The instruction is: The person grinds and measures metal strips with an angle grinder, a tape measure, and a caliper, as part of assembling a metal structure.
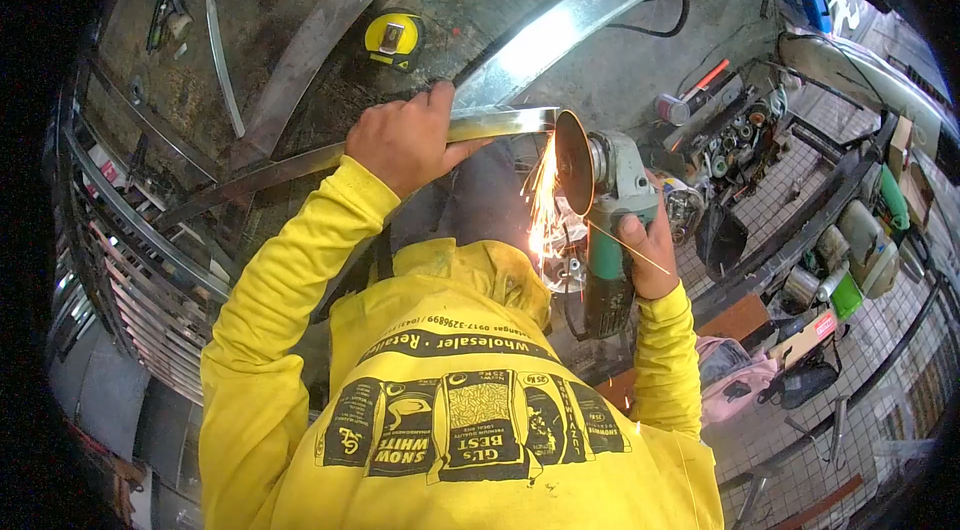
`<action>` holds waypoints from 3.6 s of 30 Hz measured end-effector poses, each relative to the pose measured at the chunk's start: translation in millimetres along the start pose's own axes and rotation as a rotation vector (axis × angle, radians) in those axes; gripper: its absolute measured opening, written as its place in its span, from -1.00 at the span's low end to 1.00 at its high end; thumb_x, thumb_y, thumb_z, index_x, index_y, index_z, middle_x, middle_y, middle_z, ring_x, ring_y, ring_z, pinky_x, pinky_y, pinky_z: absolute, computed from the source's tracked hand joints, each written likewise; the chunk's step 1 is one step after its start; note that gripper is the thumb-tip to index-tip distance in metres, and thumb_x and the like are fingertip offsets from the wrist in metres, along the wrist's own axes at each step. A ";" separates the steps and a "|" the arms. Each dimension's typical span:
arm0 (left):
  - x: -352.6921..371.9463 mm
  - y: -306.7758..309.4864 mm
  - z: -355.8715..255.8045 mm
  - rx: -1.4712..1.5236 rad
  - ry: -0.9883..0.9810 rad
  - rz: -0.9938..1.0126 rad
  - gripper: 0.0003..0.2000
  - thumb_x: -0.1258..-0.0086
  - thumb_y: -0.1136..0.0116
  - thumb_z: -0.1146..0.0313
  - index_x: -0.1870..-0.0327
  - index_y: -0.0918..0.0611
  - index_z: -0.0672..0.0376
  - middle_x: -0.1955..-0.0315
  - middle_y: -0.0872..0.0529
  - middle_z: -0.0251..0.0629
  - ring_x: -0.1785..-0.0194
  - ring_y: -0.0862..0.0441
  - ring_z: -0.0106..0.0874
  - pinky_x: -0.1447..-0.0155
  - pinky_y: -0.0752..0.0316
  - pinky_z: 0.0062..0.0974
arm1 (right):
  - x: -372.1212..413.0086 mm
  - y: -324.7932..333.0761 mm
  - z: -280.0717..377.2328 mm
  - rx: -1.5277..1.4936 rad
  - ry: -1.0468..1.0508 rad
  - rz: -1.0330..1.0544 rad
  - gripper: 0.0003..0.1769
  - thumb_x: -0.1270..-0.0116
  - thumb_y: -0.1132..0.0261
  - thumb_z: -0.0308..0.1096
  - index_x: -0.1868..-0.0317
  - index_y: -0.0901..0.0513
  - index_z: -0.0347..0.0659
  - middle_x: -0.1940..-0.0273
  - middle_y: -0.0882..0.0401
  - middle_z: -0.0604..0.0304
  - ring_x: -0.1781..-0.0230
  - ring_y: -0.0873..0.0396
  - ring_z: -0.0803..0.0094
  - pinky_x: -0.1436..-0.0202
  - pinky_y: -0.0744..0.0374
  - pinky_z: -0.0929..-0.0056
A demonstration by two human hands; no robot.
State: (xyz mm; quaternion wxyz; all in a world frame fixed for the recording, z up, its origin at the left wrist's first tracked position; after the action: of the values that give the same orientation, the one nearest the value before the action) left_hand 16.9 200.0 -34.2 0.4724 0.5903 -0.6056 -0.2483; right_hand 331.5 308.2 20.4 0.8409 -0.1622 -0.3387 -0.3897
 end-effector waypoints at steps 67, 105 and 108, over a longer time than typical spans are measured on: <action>0.2 -2.2 -1.2 -0.006 0.007 -0.035 -0.36 -0.35 -0.19 -0.35 0.14 -0.53 0.20 0.52 -0.74 -0.08 0.49 -0.75 -0.05 0.39 -0.67 -0.15 | -5.7 -12.7 24.2 -0.160 -0.073 0.048 -0.10 -0.42 -0.38 0.05 -0.56 -0.19 -0.20 -0.18 -0.56 0.08 -0.01 -0.64 0.36 -0.09 -0.64 0.34; 9.4 -2.7 -2.4 -0.179 -0.043 -0.190 -0.26 -0.34 -0.21 -0.31 -0.24 -0.59 0.23 0.34 -0.70 -0.25 0.31 -0.68 -0.28 0.17 -0.52 -0.26 | -15.5 17.7 2.9 -0.196 0.060 -0.006 -0.22 -0.52 -0.14 0.20 -0.38 -0.39 -0.37 -0.05 -0.65 -0.14 0.15 -0.73 0.08 0.09 -0.75 0.19; 14.8 0.3 -5.0 -0.173 -0.051 -0.295 -0.29 -0.37 -0.20 -0.28 -0.26 -0.60 0.19 0.23 -0.65 -0.28 0.24 -0.56 -0.30 0.10 -0.36 -0.24 | -8.5 27.0 -8.7 -0.188 0.097 -0.008 -0.16 -0.49 -0.18 0.25 -0.38 -0.38 -0.39 -0.04 -0.65 -0.16 0.17 -0.73 0.07 0.10 -0.75 0.17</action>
State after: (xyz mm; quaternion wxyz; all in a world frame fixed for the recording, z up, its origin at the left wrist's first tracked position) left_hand 23.1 187.2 -27.6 0.4643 0.6235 -0.5006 -0.3809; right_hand 352.1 325.6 8.0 0.8358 -0.2201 -0.2603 -0.4305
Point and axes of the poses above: each hand's wrist, its own x-axis away from the middle knuckle, its own y-axis out of the back of the hand, z = x × y, the point moved 1 cm from there along -x, towards the middle knuckle
